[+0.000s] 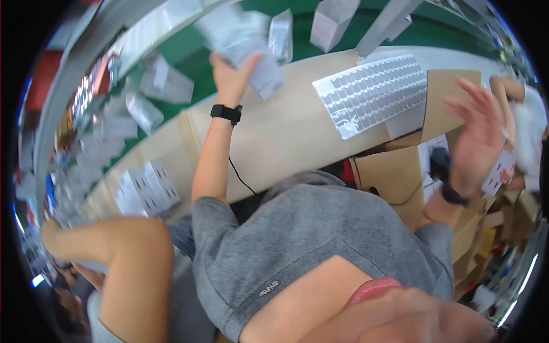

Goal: The person removes a white box from a cardboard carton, takes out a blue device wrapped in plastic, and unwraps it. They then place the device back into the white box and return the box to the carton.

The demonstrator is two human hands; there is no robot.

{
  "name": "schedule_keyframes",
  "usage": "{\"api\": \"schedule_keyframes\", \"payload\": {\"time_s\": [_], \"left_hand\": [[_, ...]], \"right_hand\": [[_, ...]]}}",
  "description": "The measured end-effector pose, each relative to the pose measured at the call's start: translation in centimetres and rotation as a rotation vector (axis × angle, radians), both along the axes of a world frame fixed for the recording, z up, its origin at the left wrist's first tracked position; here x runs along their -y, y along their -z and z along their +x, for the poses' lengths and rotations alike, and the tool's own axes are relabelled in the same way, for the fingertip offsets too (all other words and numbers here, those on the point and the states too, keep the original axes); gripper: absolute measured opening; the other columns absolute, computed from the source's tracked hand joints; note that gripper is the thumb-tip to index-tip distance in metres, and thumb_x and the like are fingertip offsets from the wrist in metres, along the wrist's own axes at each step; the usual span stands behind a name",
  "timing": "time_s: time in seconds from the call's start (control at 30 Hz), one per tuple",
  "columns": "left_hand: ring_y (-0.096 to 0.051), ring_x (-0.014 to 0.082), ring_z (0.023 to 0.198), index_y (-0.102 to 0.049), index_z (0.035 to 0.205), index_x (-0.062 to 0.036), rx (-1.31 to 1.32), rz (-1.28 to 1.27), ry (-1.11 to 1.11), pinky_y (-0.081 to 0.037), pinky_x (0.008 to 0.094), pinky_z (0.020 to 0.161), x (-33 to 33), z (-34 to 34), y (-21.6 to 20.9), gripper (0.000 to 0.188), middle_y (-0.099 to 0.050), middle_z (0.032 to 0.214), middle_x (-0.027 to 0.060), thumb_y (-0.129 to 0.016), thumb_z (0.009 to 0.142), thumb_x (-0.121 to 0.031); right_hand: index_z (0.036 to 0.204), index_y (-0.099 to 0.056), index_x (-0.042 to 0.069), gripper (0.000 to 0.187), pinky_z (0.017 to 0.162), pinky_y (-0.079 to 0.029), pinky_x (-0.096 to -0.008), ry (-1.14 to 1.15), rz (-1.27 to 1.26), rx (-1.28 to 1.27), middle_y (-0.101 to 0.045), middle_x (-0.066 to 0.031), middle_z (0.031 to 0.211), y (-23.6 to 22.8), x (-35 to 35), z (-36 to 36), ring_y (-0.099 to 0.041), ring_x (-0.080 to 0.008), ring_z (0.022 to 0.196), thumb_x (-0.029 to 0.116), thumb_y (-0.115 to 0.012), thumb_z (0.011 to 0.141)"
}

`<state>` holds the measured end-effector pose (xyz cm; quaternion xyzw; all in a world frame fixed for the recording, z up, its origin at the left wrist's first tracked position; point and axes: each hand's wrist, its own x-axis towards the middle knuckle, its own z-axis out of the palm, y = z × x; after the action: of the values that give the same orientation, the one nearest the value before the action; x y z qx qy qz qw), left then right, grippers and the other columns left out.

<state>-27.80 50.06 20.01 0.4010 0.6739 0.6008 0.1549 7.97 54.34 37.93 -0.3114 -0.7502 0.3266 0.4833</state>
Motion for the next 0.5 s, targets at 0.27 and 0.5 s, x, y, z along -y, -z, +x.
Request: {"api": "schedule_keyframes", "payload": {"time_s": [0.27, 0.5], "left_hand": [[-0.042, 0.0308, 0.096, -0.032, 0.108, 0.0080, -0.445, -0.055, -0.568, -0.036, 0.0417, 0.090, 1.5, -13.9, 6.3, 0.083, -0.039, 0.104, 0.0194, -0.083, 0.053, -0.027], [-0.039, 0.0387, 0.106, -0.024, 0.120, 0.0153, -0.642, -0.233, -0.803, -0.035, 0.0474, 0.090, 4.7, -9.1, 2.9, 0.097, -0.035, 0.116, 0.0294, -0.074, 0.064, -0.045]], "right_hand": [[0.121, -0.041, -0.006, 0.038, 0.088, -0.042, -0.0272, 0.204, -0.518, -0.729, -0.051, -0.0186, 0.116, -3.1, 13.2, 36.8, -0.052, -0.0210, 0.101, 0.013, -0.039, 0.089], [0.124, -0.042, 0.009, 0.052, 0.066, -0.049, -0.0269, 0.905, -1.089, 0.707, -0.056, -0.0097, 0.105, 6.6, 14.2, 35.0, -0.057, -0.0182, 0.092, 0.038, -0.054, 0.083]]}}
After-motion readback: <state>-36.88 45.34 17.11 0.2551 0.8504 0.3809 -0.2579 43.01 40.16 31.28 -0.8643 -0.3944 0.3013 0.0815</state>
